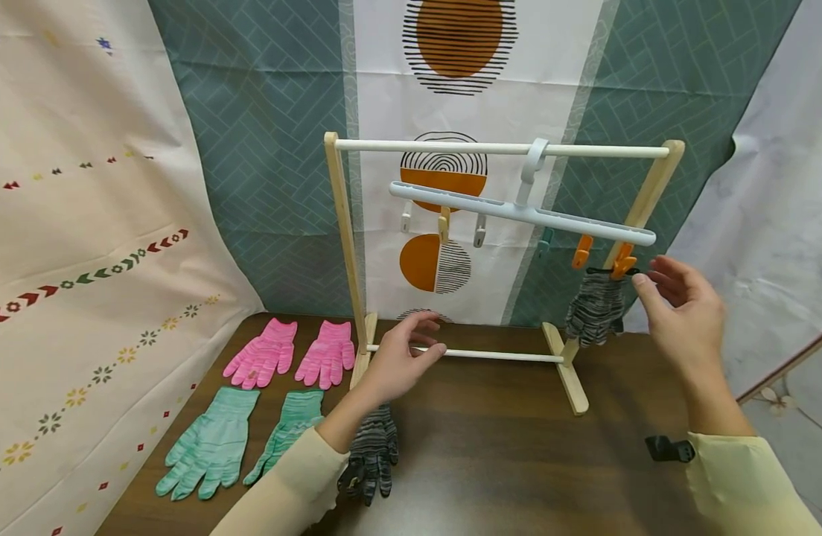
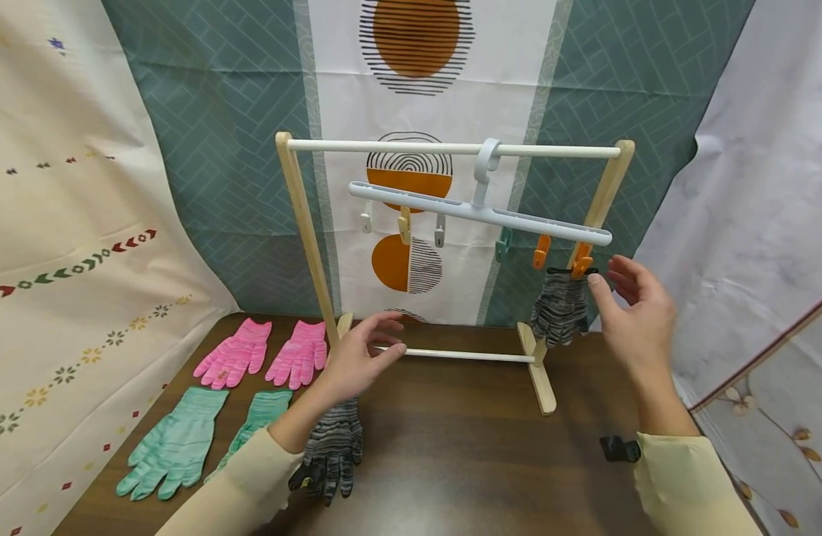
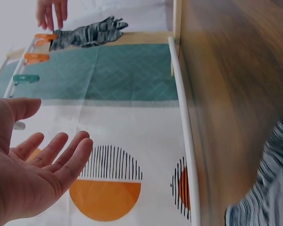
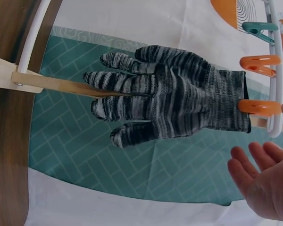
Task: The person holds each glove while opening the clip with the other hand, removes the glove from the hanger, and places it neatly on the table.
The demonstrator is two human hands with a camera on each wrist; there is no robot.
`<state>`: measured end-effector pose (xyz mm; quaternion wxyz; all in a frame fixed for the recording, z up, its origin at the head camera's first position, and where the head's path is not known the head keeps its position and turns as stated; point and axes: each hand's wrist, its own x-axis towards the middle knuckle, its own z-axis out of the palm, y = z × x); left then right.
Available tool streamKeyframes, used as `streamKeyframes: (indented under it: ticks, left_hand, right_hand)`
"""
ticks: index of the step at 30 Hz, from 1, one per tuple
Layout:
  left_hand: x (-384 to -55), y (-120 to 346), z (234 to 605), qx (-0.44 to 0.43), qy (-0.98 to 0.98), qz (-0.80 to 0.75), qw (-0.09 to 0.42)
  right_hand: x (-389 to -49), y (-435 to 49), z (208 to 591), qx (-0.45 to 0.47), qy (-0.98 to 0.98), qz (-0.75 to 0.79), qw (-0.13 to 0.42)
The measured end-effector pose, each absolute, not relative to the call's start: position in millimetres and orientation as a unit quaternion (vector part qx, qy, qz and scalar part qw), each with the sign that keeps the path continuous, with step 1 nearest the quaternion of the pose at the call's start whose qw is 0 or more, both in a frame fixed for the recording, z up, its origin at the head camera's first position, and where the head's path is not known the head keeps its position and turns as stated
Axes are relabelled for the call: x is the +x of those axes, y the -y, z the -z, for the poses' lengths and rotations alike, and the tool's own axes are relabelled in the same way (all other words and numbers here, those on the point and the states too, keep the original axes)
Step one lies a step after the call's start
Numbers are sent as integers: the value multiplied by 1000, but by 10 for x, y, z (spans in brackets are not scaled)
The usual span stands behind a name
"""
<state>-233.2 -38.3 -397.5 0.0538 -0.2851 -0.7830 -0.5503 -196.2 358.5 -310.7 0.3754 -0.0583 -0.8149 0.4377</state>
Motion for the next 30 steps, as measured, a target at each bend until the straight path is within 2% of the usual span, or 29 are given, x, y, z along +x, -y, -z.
streamKeyframes:
  ticks: [10,25,30]
  left_hand:
    - [-2361,166,3945,-296,776,557,23]
    - [-2408,-39,3958,-307,766,564,1]
    - [-2426,-122,3944,-310,756,577,-5]
  right_hand:
    - [-2135,-3561,3089,14,826,-450,340]
    - [-2195,-3469,3107,21,799,-500,334]
    - [-2193,-3421,3122,48,789,-518,328]
